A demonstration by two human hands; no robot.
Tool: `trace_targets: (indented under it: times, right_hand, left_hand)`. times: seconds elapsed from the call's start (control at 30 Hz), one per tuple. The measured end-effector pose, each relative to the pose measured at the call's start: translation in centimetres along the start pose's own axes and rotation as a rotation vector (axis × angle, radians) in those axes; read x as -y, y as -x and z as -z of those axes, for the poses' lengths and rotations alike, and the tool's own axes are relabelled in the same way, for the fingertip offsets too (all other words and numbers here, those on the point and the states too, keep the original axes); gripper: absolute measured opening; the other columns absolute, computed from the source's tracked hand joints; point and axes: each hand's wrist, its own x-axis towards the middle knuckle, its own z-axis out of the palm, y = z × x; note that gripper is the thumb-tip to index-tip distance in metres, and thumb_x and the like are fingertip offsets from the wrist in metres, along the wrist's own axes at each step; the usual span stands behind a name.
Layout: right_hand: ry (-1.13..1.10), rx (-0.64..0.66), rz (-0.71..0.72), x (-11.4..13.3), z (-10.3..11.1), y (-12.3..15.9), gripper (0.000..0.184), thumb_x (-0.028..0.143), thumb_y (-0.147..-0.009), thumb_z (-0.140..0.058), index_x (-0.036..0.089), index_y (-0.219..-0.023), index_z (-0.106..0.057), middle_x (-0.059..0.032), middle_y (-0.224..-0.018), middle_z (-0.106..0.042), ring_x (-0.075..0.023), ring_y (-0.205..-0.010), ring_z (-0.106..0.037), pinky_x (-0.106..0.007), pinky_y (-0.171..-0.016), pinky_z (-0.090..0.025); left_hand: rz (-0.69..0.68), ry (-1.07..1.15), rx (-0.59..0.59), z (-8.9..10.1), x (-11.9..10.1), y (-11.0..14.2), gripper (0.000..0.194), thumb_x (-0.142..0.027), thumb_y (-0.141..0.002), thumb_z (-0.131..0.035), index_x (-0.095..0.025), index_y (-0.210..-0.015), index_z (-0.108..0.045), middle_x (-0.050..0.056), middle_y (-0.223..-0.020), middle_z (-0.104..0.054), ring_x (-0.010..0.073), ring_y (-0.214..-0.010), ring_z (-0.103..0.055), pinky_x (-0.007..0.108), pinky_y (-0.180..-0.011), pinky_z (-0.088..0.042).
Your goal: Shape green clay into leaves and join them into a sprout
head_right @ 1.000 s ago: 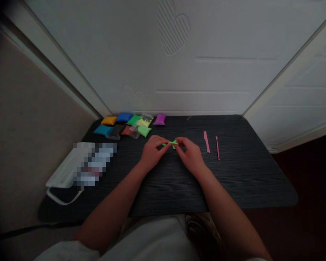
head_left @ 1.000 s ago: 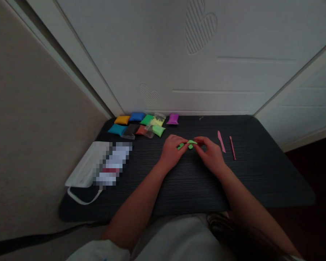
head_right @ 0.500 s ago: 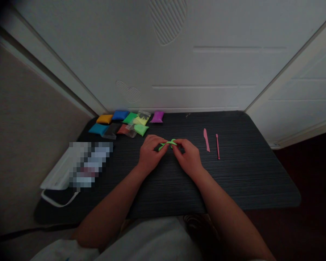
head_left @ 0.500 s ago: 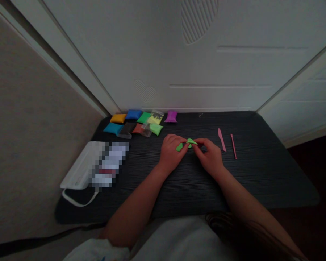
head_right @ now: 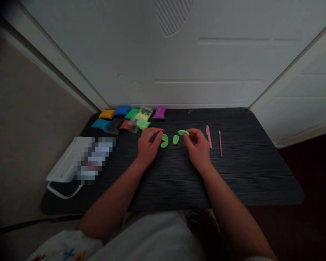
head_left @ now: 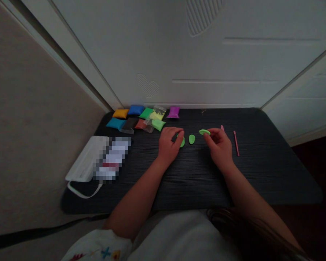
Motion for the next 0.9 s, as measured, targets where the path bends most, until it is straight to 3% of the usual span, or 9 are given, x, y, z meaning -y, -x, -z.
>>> trace_targets:
  times: [0.17, 0.3, 0.5, 0.67, 0.9]
  right_hand:
    - [0.014, 0.046, 0.003, 0.0, -0.4, 0.2, 0.018, 0.035, -0.077, -0.052, 0.021, -0.088, -0.051, -0.0018, -0.081, -0.059, -0.0140, -0.074, -0.057, -0.029, -0.069, -0.046]
    - [0.130, 0.130, 0.130, 1.6, -0.6, 0.0, 0.013, 0.031, -0.077, -0.051, 0.021, -0.086, -0.053, -0.0004, -0.078, -0.058, -0.0128, -0.069, -0.054, -0.027, -0.066, -0.044]
    - [0.222, 0.199, 0.241, 3.2, -0.8, -1.0, 0.012, 0.029, -0.078, -0.050, 0.021, -0.087, -0.054, -0.0008, -0.079, -0.059, -0.0131, -0.069, -0.054, -0.027, -0.065, -0.043]
    - [0.236, 0.171, 0.239, 2.2, -1.7, -0.8, 0.012, 0.028, -0.078, -0.049, 0.021, -0.086, -0.053, -0.0008, -0.078, -0.059, -0.0132, -0.068, -0.054, -0.027, -0.066, -0.043]
    - [0.230, 0.197, 0.213, 1.3, -1.8, -0.2, 0.013, 0.029, -0.079, -0.048, 0.021, -0.087, -0.054, -0.0015, -0.079, -0.060, -0.0139, -0.068, -0.055, -0.028, -0.065, -0.042]
  left_hand:
    - [-0.094, -0.015, 0.027, -0.2, 0.0, 0.2, 0.016, -0.029, -0.078, -0.051, -0.019, -0.085, -0.061, 0.002, -0.084, -0.064, 0.0142, -0.084, -0.055, 0.033, -0.081, -0.042]
    - [-0.152, -0.034, 0.063, -0.6, -0.4, 0.4, 0.018, -0.032, -0.075, -0.054, -0.020, -0.087, -0.061, 0.002, -0.081, -0.064, 0.0149, -0.083, -0.054, 0.034, -0.081, -0.041]
    - [-0.093, -0.032, 0.019, -0.4, -0.2, 0.3, 0.015, -0.029, -0.078, -0.050, -0.019, -0.079, -0.061, 0.002, -0.079, -0.063, 0.0141, -0.079, -0.055, 0.032, -0.077, -0.043]
    - [-0.020, -0.005, 0.018, -0.4, 0.0, 0.4, 0.017, -0.030, -0.077, -0.052, -0.019, -0.087, -0.059, 0.003, -0.085, -0.063, 0.0146, -0.084, -0.055, 0.032, -0.080, -0.043]
    - [-0.041, -0.028, 0.059, -0.7, 0.2, 0.3, 0.014, -0.030, -0.077, -0.052, -0.020, -0.081, -0.061, 0.002, -0.080, -0.064, 0.0144, -0.081, -0.056, 0.032, -0.077, -0.044]
